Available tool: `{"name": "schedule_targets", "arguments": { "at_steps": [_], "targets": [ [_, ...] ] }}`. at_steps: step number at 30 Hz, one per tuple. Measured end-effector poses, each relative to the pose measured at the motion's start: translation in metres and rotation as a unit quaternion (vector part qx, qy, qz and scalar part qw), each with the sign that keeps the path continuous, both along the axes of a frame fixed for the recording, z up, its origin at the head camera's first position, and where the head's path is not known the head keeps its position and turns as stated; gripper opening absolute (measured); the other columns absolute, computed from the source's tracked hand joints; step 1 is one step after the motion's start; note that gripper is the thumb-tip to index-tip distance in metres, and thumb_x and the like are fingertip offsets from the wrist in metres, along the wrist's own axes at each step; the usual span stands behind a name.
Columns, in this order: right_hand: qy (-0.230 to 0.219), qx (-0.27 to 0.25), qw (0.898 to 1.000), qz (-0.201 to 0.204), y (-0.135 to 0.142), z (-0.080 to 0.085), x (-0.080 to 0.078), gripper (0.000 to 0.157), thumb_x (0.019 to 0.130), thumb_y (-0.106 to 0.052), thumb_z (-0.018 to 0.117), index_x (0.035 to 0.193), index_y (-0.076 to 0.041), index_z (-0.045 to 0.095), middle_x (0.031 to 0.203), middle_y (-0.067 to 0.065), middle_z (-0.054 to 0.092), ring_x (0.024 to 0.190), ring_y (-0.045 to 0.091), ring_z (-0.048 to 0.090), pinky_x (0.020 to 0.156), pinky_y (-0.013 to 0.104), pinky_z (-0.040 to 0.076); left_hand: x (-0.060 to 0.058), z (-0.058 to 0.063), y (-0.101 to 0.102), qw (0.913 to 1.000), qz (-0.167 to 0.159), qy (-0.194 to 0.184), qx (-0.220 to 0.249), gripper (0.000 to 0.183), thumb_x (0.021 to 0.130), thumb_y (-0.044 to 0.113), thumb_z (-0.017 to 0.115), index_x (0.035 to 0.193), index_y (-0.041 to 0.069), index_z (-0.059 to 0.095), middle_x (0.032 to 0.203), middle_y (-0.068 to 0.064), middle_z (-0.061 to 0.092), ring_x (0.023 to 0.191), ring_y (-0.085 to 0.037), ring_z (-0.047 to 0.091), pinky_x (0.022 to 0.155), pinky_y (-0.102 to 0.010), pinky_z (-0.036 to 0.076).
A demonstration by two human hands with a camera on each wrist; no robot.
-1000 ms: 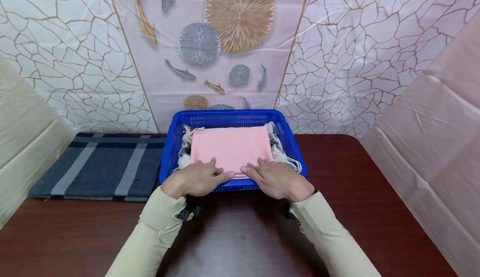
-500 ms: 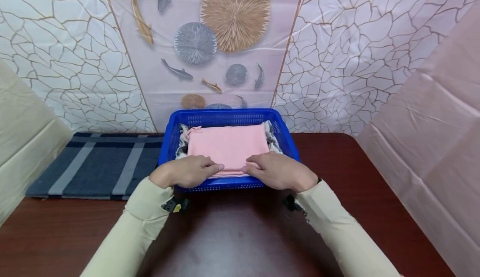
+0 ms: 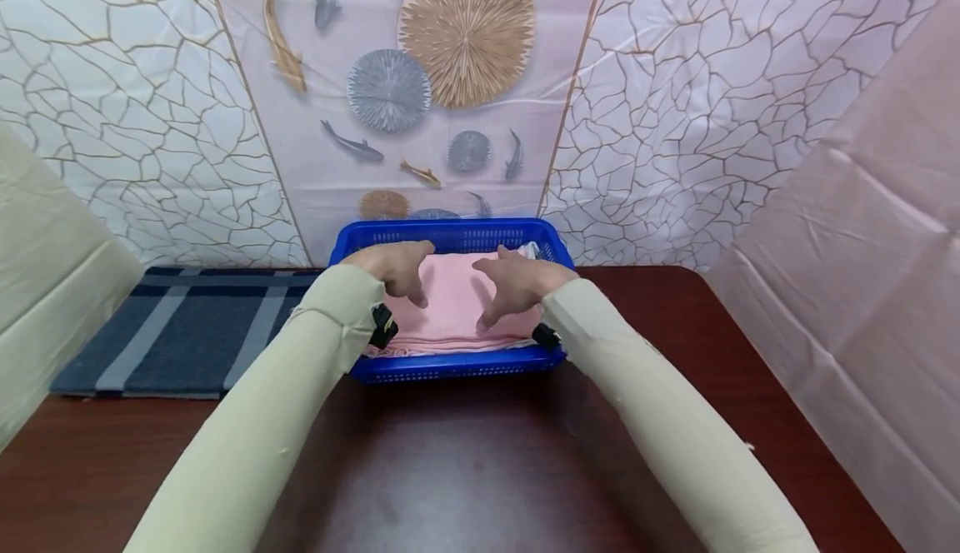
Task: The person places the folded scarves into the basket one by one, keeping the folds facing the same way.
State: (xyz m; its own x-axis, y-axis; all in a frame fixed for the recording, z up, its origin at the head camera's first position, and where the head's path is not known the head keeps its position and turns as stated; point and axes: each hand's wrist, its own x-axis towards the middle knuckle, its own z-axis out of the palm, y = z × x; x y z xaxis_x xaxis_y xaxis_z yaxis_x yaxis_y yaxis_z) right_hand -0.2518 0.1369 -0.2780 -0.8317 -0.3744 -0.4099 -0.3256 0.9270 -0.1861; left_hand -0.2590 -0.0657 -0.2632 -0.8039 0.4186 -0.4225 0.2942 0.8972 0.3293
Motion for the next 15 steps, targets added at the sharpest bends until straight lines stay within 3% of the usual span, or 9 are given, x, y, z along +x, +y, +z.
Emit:
{"name": "schedule_targets", "arguments": {
  "at_steps": [6, 8, 11, 15],
  "targets": [
    [-0.062, 0.043, 0.996, -0.043, -0.01, -0.005, -0.018, 0.112, 0.079, -0.05, 0.086, 0.164, -0.04, 0.013, 0.171, 0.02, -0.006, 0.159, 0.04, -0.002, 0.123, 0.064, 0.02, -0.011, -0.007, 0.0, 0.994, 0.016, -0.044, -0.099, 0.102, 0.084, 0.017, 0.083, 0.164, 0.032, 0.021, 0.172, -0.015, 0.01, 0.159, -0.037, 0.013, 0.122, -0.053, 0.031],
    [-0.07, 0.059, 0.994, -0.052, -0.012, -0.007, -0.022, 0.116, 0.076, -0.051, 0.087, 0.163, -0.043, 0.011, 0.172, 0.018, -0.006, 0.159, 0.041, -0.001, 0.123, 0.063, 0.022, -0.011, -0.01, -0.001, 0.9916, 0.011, -0.051, -0.118, 0.104, 0.083, 0.015, 0.084, 0.163, 0.035, 0.021, 0.172, -0.014, 0.011, 0.158, -0.036, 0.015, 0.119, -0.052, 0.036],
    [-0.073, 0.092, 0.991, -0.055, -0.014, -0.013, -0.025, 0.122, 0.072, -0.057, 0.088, 0.163, -0.044, 0.007, 0.172, 0.017, -0.004, 0.159, 0.043, 0.003, 0.122, 0.064, 0.025, -0.01, -0.013, -0.001, 0.9902, 0.03, -0.062, -0.121, 0.111, 0.081, 0.014, 0.086, 0.164, 0.037, 0.014, 0.173, -0.01, 0.008, 0.157, -0.035, 0.018, 0.11, -0.045, 0.046],
    [-0.084, 0.112, 0.989, -0.04, -0.014, -0.019, -0.028, 0.132, 0.07, -0.06, 0.088, 0.164, -0.04, -0.002, 0.172, 0.018, -0.007, 0.159, 0.043, -0.002, 0.123, 0.064, 0.023, -0.009, -0.016, 0.0, 0.9891, 0.056, -0.069, -0.118, 0.115, 0.082, 0.016, 0.086, 0.164, 0.035, 0.008, 0.173, -0.008, 0.001, 0.156, -0.035, 0.015, 0.102, -0.04, 0.05]
  ]
}}
